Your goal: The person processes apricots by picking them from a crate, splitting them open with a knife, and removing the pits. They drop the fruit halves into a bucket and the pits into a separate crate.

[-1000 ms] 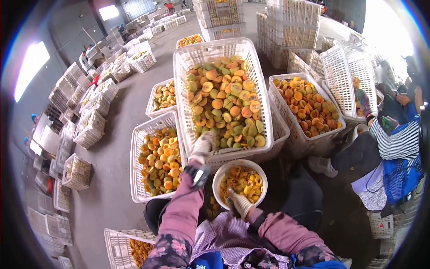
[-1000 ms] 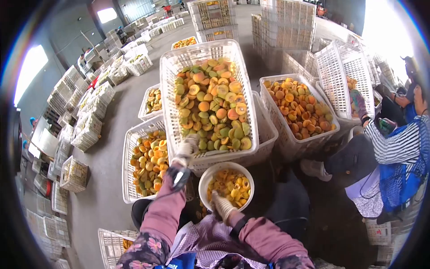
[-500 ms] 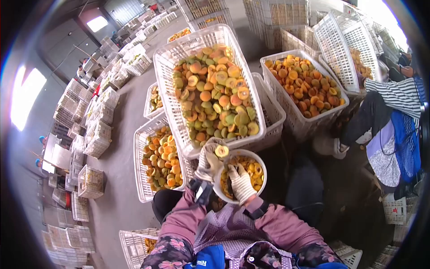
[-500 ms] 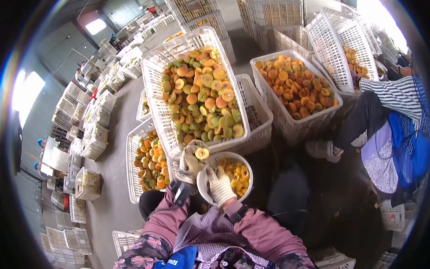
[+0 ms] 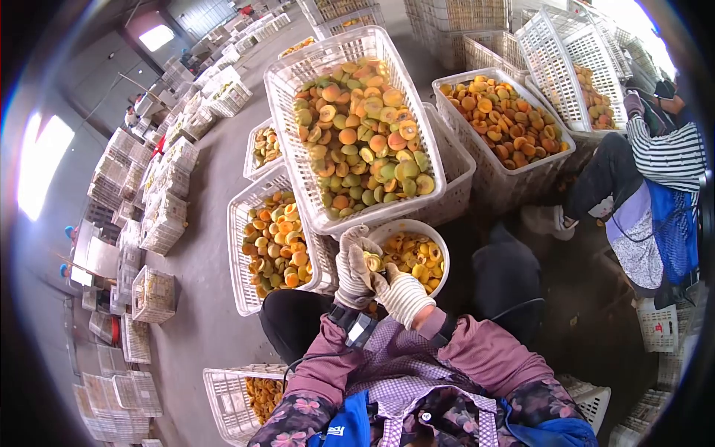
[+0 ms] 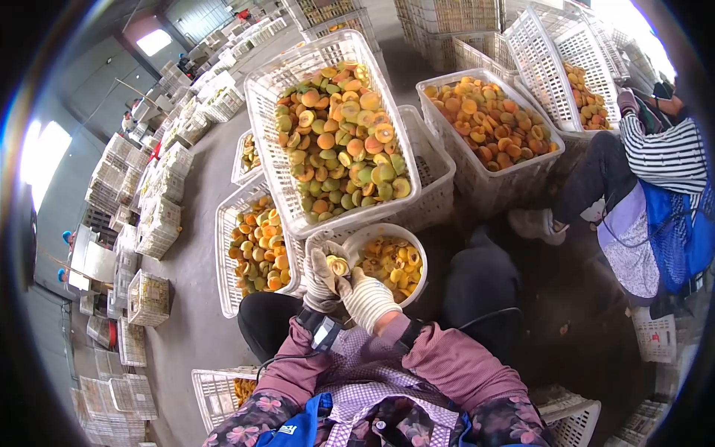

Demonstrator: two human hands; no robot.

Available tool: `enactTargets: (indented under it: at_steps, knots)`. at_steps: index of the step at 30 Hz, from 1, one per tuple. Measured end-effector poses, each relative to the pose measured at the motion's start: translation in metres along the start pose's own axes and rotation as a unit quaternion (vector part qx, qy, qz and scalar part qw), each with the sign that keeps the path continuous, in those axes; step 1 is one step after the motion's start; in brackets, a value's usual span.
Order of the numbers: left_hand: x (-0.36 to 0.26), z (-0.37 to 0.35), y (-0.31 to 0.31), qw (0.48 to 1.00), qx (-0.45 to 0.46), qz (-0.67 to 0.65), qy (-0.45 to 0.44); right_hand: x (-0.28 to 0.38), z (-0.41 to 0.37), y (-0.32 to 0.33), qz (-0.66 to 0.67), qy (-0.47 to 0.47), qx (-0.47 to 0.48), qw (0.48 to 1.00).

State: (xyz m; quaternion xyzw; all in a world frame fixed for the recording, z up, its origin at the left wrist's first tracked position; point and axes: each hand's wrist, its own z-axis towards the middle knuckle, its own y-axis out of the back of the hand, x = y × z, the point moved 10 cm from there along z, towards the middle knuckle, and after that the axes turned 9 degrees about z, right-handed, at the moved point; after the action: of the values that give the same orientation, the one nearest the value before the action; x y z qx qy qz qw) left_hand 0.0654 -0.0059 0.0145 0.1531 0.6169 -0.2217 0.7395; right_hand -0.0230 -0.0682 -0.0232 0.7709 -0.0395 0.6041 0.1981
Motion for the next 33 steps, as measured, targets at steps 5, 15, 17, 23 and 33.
enactTargets:
  at_steps: [5,15,17,23,33]
  knots:
    - [-0.007,-0.001,0.008,0.998,-0.009,0.058,-0.033,0.018,-0.005,0.003,-0.055,0.006,-0.004,0.998]
    - [0.005,-0.001,0.019,0.991,0.06,0.102,-0.062,0.0,0.01,-0.02,0.102,0.062,-0.002,0.993]
    - [0.005,-0.007,0.02,0.983,0.076,0.156,-0.068,-0.02,0.001,-0.05,0.377,-0.149,0.114,0.907]
    - [0.007,-0.01,0.029,0.966,0.098,0.218,-0.095,-0.007,-0.023,-0.057,0.398,-0.271,0.239,0.843]
    - [0.056,-0.016,0.049,0.958,-0.111,-0.14,0.225,-0.02,0.003,-0.065,0.044,0.028,0.093,0.994]
